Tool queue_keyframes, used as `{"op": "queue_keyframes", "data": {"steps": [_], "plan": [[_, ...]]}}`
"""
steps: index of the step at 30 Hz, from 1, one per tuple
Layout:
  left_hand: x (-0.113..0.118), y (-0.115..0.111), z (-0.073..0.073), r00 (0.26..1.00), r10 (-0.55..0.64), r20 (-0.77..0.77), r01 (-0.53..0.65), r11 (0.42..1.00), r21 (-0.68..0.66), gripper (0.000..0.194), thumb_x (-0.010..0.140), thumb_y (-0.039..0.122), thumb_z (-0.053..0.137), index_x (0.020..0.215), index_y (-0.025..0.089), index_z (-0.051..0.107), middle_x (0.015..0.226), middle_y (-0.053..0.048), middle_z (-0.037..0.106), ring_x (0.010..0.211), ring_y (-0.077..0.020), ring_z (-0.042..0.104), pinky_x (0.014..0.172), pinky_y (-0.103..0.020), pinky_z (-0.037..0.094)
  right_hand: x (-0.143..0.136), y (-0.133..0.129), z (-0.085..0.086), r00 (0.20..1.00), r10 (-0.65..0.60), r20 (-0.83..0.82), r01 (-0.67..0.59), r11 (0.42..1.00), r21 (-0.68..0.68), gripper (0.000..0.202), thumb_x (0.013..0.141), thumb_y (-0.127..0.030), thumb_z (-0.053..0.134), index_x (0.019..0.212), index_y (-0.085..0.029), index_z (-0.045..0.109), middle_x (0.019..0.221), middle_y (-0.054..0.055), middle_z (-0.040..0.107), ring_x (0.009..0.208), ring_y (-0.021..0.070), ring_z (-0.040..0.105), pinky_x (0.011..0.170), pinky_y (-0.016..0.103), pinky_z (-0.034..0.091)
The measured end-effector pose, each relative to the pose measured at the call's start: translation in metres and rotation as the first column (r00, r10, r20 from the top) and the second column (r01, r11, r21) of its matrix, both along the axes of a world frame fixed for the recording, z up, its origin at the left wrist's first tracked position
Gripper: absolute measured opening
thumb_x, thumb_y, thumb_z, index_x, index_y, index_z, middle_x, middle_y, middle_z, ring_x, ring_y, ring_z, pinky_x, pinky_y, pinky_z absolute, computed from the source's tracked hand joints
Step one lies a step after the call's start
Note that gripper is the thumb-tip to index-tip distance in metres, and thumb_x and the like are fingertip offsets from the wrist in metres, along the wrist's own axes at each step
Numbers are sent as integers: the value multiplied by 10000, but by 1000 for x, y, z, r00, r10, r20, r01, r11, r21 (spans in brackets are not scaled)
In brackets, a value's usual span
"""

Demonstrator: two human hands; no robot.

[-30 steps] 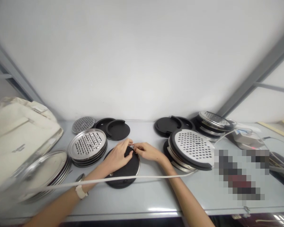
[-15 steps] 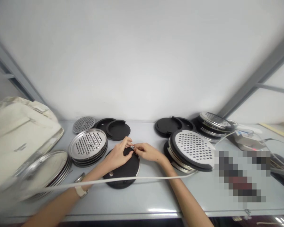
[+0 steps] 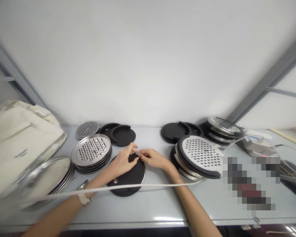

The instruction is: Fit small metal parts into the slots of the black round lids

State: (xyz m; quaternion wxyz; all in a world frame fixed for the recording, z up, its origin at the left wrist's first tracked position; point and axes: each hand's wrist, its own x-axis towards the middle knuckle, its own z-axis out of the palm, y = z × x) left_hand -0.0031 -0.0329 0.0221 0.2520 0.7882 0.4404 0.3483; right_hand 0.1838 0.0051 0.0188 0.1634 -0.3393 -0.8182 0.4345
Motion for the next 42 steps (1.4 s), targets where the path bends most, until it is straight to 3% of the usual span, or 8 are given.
{"op": "queue_keyframes", "data": {"steps": [26, 42], "plan": [[3, 1, 1, 999, -9, -39, 12, 997, 77, 235, 778, 104, 511, 976, 217, 452, 970, -23, 581, 955, -181, 580, 864, -335, 471, 1, 0, 0, 999, -22, 28, 22, 1000, 11, 388, 919, -491, 345, 714, -173, 433, 617, -50, 315, 559, 89, 294, 521, 225, 256], [2, 0, 5, 1000, 14, 16, -14, 1000, -3, 256, 732, 105, 540, 924, 230, 426, 872, 15, 601, 861, -166, 614, 761, -278, 473, 2, -1, 6, 998, -35, 61, 31, 997, 68, 398, 916, -487, 338, 709, -168, 457, 615, -47, 325, 569, 93, 312, 535, 229, 257]]}}
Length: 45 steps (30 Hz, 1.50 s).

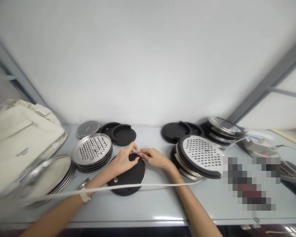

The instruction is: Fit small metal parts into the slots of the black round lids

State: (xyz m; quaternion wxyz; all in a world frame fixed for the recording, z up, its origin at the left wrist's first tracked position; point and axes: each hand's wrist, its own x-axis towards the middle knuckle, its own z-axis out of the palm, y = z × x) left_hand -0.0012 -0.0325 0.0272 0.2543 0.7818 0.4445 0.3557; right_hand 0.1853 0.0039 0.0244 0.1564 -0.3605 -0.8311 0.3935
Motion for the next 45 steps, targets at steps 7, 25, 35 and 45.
{"op": "queue_keyframes", "data": {"steps": [7, 25, 35, 45], "plan": [[0, 0, 1, 1000, -3, 26, 3, 1000, -7, 254, 720, 98, 538, 899, 227, 411, 847, 22, 592, 834, -159, 613, 743, -271, 467, 1, 1, 2, 1000, -2, 21, 2, 1000, 14, 396, 914, -482, 342, 703, -167, 458, 608, -49, 311, 561, 91, 299, 528, 229, 247], [-2, -1, 4, 999, -40, 1, 40, 999, -21, 271, 731, 96, 517, 943, 232, 417, 895, 6, 585, 902, -170, 608, 769, -275, 463, 0, -2, 1, 1000, 9, -16, -10, 998, -63, 264, 870, -339, 399, 660, -186, 354, 596, -62, 276, 551, 81, 265, 515, 225, 234], [-1, -1, 3, 999, -47, -3, 47, 998, -37, 275, 742, 101, 510, 966, 231, 417, 921, -5, 585, 917, -176, 599, 792, -295, 467, -1, -1, -3, 1000, -17, 6, 18, 997, -72, 184, 815, -265, 419, 660, -188, 359, 585, -64, 318, 545, 82, 298, 517, 227, 254], [-2, 0, 3, 998, -60, 9, 61, 997, -41, 281, 746, 111, 531, 968, 234, 410, 933, -4, 598, 942, -179, 603, 813, -296, 463, -1, -1, 1, 1000, -19, -18, 18, 996, -84, 199, 823, -259, 407, 651, -190, 333, 579, -67, 285, 541, 78, 272, 509, 226, 233]]}}
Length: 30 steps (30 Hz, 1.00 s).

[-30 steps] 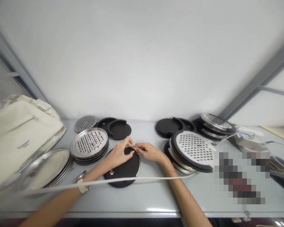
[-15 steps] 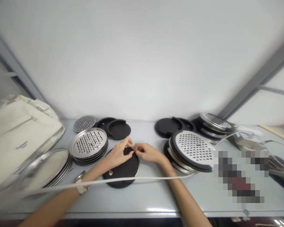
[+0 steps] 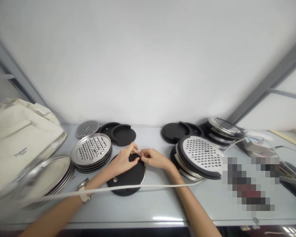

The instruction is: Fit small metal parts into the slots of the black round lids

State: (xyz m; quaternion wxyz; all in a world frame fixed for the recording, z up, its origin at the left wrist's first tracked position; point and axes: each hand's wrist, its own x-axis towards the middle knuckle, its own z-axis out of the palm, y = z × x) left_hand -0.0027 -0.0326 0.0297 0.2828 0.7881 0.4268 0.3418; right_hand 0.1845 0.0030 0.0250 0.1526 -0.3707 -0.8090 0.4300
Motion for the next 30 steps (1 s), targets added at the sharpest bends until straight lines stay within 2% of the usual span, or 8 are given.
{"op": "queue_keyframes", "data": {"steps": [7, 17, 30], "plan": [[-1, 0, 0, 1000, -5, 1, 5, 1000, 15, 275, 748, 115, 534, 965, 233, 414, 928, -2, 598, 935, -179, 603, 807, -290, 460, 1, 0, 3, 1000, -9, 4, 9, 1000, 19, 240, 851, -309, 419, 658, -180, 358, 600, -58, 299, 553, 78, 279, 520, 227, 234], [-1, 0, 1, 1000, -20, 1, 20, 1000, 2, 277, 759, 123, 541, 972, 234, 406, 921, -3, 604, 944, -181, 602, 812, -294, 453, 3, 2, 2, 999, -22, -37, 23, 1000, 19, 402, 907, -502, 353, 676, -174, 385, 621, -47, 288, 571, 90, 283, 529, 235, 237], [-1, 1, -1, 1000, -11, -18, 11, 999, 35, 284, 775, 131, 548, 994, 236, 400, 945, -5, 585, 957, -181, 586, 840, -307, 449, 3, 4, -2, 994, -87, -62, 90, 995, 43, 423, 899, -547, 357, 682, -184, 371, 617, -53, 281, 565, 91, 279, 524, 231, 242]]}}
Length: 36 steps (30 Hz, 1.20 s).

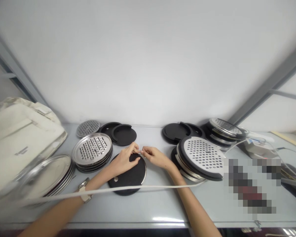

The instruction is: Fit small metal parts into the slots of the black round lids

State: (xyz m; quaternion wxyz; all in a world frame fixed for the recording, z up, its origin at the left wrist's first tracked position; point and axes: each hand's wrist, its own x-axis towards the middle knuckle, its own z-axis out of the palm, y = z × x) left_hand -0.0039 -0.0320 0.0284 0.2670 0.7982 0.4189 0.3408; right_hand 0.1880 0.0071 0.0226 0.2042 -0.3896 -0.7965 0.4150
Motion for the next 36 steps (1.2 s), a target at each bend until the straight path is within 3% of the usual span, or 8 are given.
{"op": "queue_keyframes", "data": {"steps": [7, 13, 19, 36], "plan": [[0, 2, -5, 1000, -4, -17, 5, 997, 77, 296, 792, 79, 499, 1029, 228, 403, 967, -15, 551, 972, -167, 554, 880, -317, 438, 3, 1, 5, 998, -42, -50, 43, 999, 25, 412, 896, -546, 369, 696, -186, 380, 611, -53, 316, 567, 95, 307, 537, 231, 272], [0, 0, -3, 990, 97, -106, -82, 987, 138, 279, 784, 123, 522, 1014, 224, 399, 1008, -21, 523, 992, -199, 523, 910, -393, 401, -7, -2, 0, 989, -120, -83, 128, 988, 90, 374, 912, -500, 369, 720, -182, 418, 613, -50, 361, 570, 98, 329, 549, 231, 286], [0, -1, -2, 973, 182, -144, -154, 971, 182, 272, 764, 151, 553, 982, 220, 405, 1011, -25, 509, 993, -209, 502, 913, -401, 375, -13, -4, -7, 999, -29, -31, 31, 997, 77, 376, 914, -498, 365, 703, -187, 385, 620, -54, 320, 571, 93, 309, 531, 223, 260], [0, 4, -5, 999, 53, -8, -52, 997, 54, 300, 766, 87, 521, 1004, 234, 412, 1007, -21, 546, 1000, -178, 553, 904, -348, 443, -8, -5, 2, 996, 72, 44, -75, 995, 70, 407, 921, -518, 316, 701, -186, 401, 628, -43, 339, 581, 103, 322, 546, 236, 271]]}}
